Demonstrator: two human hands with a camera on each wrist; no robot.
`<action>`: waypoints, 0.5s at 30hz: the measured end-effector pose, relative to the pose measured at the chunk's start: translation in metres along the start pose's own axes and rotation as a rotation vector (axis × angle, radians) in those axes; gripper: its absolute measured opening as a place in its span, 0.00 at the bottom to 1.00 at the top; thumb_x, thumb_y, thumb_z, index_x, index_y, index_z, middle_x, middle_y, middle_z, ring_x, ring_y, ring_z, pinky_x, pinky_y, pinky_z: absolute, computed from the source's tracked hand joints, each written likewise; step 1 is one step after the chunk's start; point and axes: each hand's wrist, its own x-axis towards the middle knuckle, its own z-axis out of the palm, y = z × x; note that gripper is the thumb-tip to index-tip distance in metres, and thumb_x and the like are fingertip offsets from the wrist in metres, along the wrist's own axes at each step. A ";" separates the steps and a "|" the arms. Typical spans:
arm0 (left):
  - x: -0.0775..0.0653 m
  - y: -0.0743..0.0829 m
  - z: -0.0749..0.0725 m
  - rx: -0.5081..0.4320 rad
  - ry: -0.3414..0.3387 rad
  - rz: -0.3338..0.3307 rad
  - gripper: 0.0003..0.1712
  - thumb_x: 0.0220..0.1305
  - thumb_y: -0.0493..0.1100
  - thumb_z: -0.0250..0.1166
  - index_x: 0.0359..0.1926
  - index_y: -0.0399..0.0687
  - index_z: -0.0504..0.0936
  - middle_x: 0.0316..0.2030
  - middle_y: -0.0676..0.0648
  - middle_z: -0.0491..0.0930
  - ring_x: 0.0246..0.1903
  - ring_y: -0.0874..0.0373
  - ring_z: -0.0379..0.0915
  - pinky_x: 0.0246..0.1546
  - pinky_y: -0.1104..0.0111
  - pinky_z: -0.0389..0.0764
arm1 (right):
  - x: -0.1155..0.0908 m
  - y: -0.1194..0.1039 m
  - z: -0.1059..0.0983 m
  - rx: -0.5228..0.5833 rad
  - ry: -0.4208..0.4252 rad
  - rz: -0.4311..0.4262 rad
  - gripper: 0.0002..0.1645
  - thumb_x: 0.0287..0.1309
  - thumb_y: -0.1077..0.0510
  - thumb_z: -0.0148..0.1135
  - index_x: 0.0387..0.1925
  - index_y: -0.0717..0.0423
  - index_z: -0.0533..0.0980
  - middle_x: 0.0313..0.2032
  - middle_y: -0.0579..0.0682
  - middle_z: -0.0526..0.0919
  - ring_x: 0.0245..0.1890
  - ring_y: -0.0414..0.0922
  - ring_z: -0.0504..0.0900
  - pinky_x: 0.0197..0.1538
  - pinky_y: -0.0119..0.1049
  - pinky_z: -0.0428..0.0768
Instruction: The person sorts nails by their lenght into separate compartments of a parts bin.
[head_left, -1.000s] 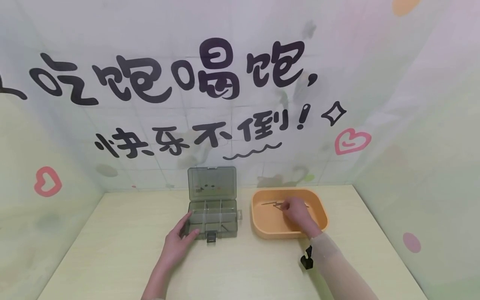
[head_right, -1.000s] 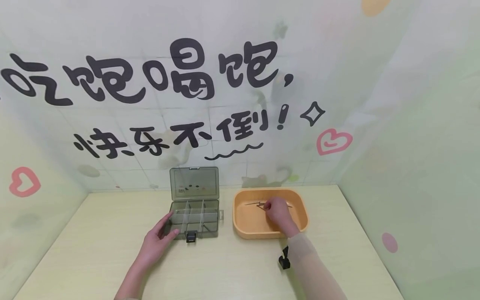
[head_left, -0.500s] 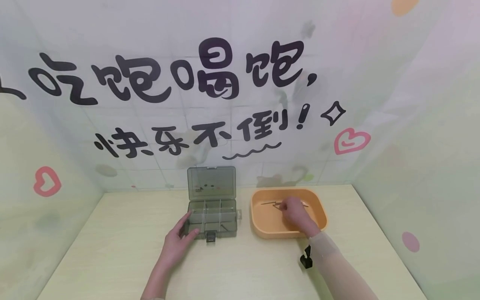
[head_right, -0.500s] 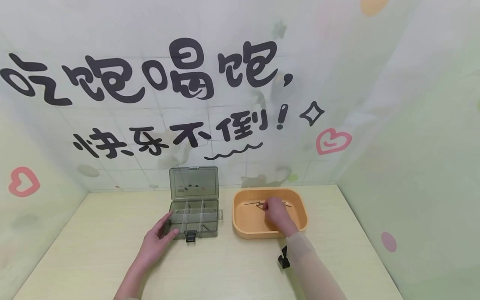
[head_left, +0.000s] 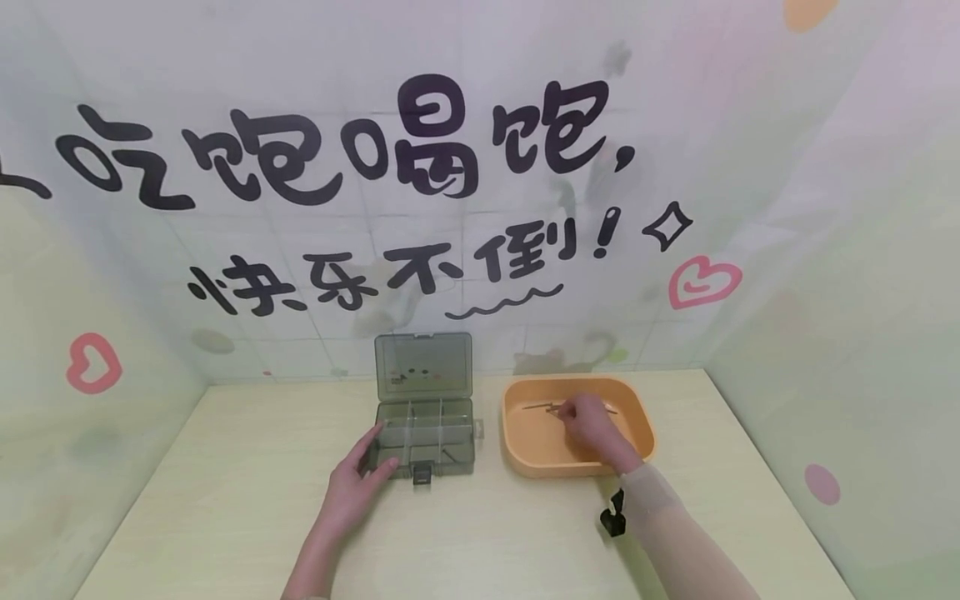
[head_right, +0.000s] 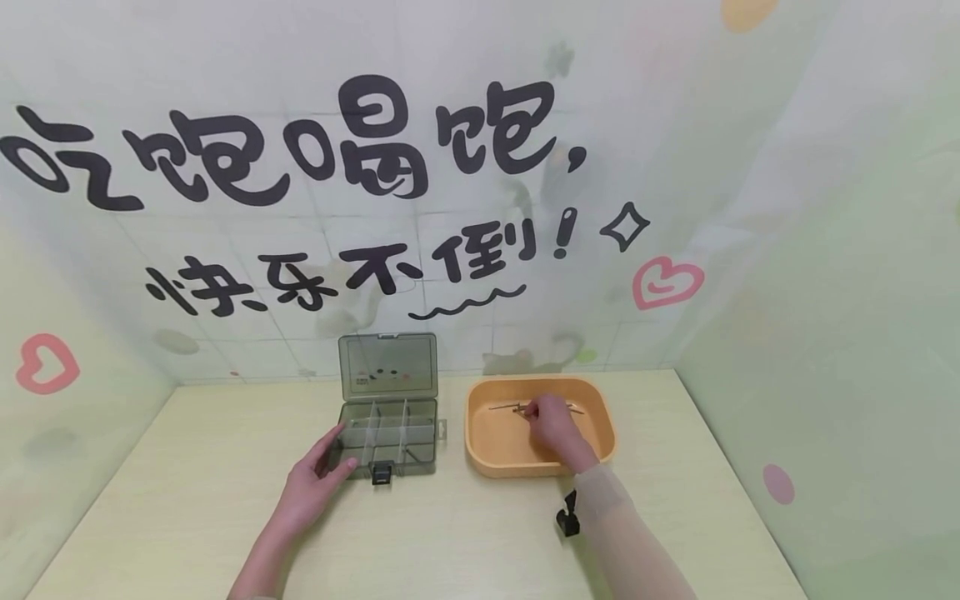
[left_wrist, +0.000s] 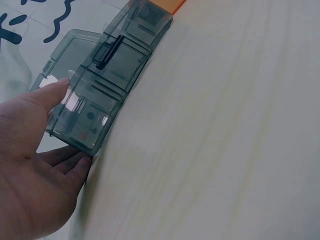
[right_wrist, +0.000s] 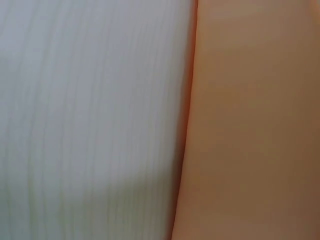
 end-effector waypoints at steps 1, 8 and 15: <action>0.000 0.000 0.000 0.000 0.000 0.001 0.42 0.73 0.49 0.66 0.80 0.48 0.57 0.78 0.33 0.52 0.75 0.33 0.51 0.74 0.52 0.61 | 0.000 -0.001 0.000 0.002 0.001 0.000 0.09 0.60 0.73 0.61 0.35 0.66 0.86 0.36 0.56 0.87 0.39 0.51 0.83 0.48 0.49 0.87; 0.000 0.000 0.001 -0.015 -0.005 0.005 0.42 0.73 0.48 0.66 0.80 0.49 0.58 0.78 0.33 0.53 0.75 0.34 0.51 0.74 0.51 0.61 | -0.003 -0.004 -0.004 0.000 0.033 -0.038 0.06 0.61 0.72 0.64 0.35 0.67 0.86 0.35 0.57 0.88 0.36 0.50 0.83 0.44 0.47 0.87; -0.001 0.001 0.000 -0.016 -0.003 0.014 0.41 0.73 0.48 0.66 0.79 0.49 0.58 0.77 0.33 0.53 0.74 0.34 0.52 0.74 0.51 0.61 | -0.004 -0.004 -0.005 0.022 0.055 -0.086 0.07 0.59 0.74 0.64 0.34 0.67 0.86 0.33 0.55 0.88 0.34 0.48 0.82 0.40 0.45 0.86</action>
